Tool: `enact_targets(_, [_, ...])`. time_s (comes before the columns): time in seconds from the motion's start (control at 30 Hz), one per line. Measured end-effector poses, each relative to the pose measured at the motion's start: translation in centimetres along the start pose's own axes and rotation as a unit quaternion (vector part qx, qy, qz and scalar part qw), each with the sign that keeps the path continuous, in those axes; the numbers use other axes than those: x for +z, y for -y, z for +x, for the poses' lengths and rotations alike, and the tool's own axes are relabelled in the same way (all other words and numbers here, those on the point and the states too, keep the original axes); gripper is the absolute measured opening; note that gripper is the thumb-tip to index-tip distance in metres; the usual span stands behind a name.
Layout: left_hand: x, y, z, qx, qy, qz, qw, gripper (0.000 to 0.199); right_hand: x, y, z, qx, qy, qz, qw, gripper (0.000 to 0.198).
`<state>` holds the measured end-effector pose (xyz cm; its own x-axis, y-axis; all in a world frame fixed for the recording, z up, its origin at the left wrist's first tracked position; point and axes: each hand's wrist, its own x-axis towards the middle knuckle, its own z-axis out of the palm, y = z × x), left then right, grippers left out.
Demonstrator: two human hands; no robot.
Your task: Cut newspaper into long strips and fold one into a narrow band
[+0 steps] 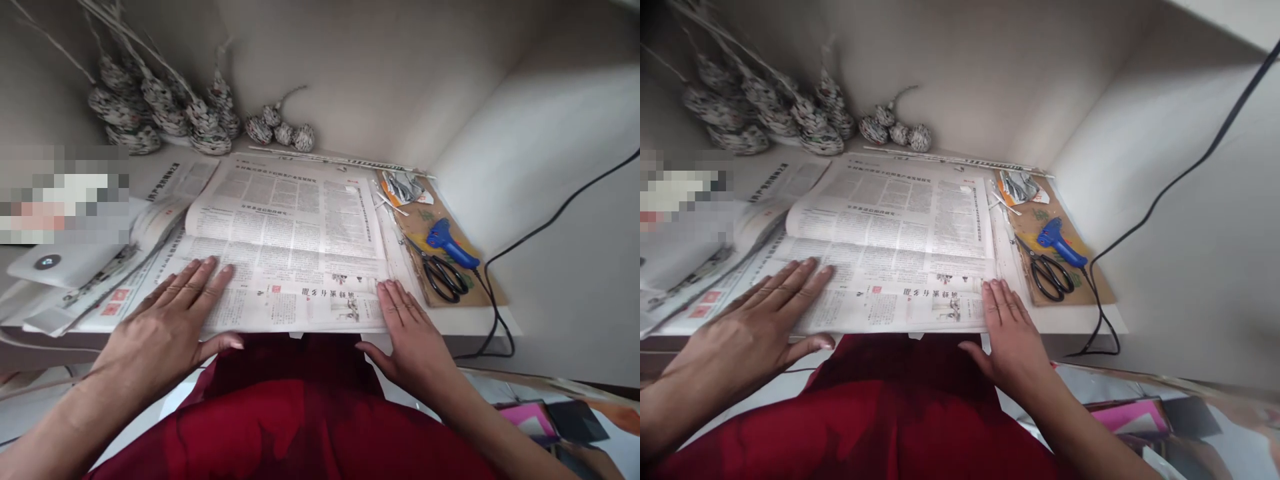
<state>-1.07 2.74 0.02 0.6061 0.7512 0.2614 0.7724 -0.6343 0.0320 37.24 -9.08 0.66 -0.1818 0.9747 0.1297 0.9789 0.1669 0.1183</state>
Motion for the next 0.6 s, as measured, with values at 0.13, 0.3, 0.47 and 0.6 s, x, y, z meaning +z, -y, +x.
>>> enact_targets(0.13, [0.6,-1.2,0.7,0.017,-0.025,0.032,0.999,0.112,0.2,1.8,1.2,0.029,-0.004,-0.007,1.0,0.108])
enact_targets(0.3, [1.4,-5.0,3.3,0.143,-0.011,-0.003,0.99,0.116,-0.4,6.4,6.0,-0.07,0.046,0.08,0.993,0.099])
enact_targets(0.47, [0.7,-4.3,3.7,0.137,0.029,-0.022,0.99,0.109,-0.8,7.3,7.9,-0.13,0.045,0.142,0.98,0.093])
enact_targets(0.6, [-0.5,-0.1,1.7,0.029,0.047,-0.001,0.998,0.089,0.3,2.8,4.9,-0.073,0.019,0.107,0.991,0.085])
